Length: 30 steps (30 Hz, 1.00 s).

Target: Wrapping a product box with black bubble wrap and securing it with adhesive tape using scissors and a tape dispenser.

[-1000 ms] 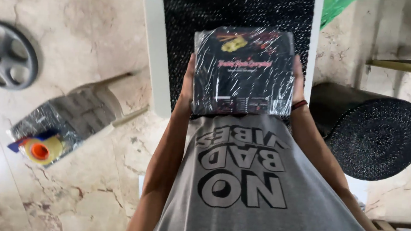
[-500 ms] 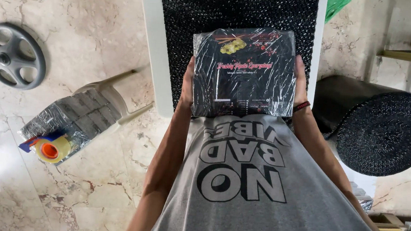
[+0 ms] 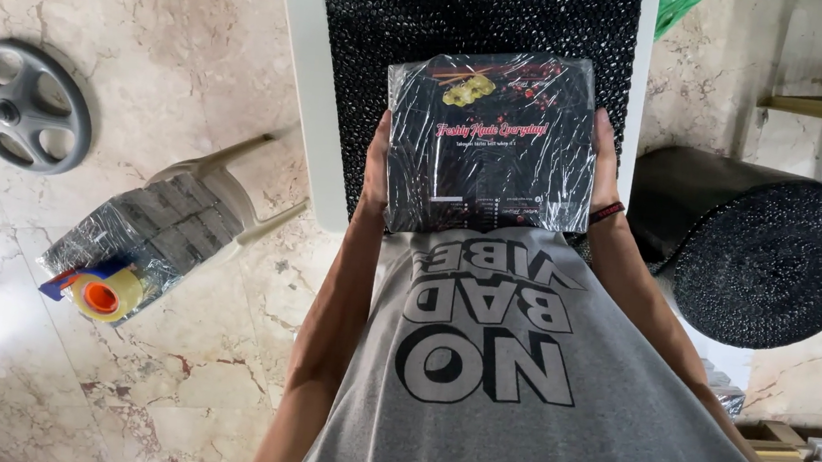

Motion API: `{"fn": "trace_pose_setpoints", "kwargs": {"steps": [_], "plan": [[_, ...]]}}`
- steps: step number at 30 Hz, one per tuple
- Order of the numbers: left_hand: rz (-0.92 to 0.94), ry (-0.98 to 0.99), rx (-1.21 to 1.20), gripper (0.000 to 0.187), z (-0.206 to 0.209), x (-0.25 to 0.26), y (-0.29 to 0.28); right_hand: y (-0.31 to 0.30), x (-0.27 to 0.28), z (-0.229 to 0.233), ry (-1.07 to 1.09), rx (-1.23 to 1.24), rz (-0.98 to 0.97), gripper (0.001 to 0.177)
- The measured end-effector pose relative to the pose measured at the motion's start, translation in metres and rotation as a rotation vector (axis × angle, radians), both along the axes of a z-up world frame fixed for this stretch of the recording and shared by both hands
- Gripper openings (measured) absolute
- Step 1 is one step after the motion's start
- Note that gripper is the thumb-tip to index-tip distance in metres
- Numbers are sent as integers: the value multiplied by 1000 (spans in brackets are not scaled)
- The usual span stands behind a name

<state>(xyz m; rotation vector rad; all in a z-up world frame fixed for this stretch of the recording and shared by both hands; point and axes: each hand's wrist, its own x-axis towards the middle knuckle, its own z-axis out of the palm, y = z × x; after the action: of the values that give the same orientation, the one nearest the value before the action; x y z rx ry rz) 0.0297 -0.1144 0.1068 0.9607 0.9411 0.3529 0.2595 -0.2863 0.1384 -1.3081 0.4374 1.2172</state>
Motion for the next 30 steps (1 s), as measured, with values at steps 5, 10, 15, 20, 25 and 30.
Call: {"fn": "trace_pose_setpoints", "kwargs": {"steps": [5,10,15,20,25,30], "plan": [[3,24,3,44,-18,-4,1,8,-11,23,-26,-3,38,89],[4,42,1,46,-36,-9,1,14,-11,37,-53,-17,40,83],[9,53,6,48,-53,-11,3,10,-8,26,-79,-15,62,83],[14,76,10,50,-69,-16,1,12,-7,35,-71,-28,55,76],[17,93,8,53,-88,-20,1,1,0,23,-89,-45,57,77],[18,108,10,55,-104,-22,1,-11,17,-16,-49,-36,-19,76]]}}
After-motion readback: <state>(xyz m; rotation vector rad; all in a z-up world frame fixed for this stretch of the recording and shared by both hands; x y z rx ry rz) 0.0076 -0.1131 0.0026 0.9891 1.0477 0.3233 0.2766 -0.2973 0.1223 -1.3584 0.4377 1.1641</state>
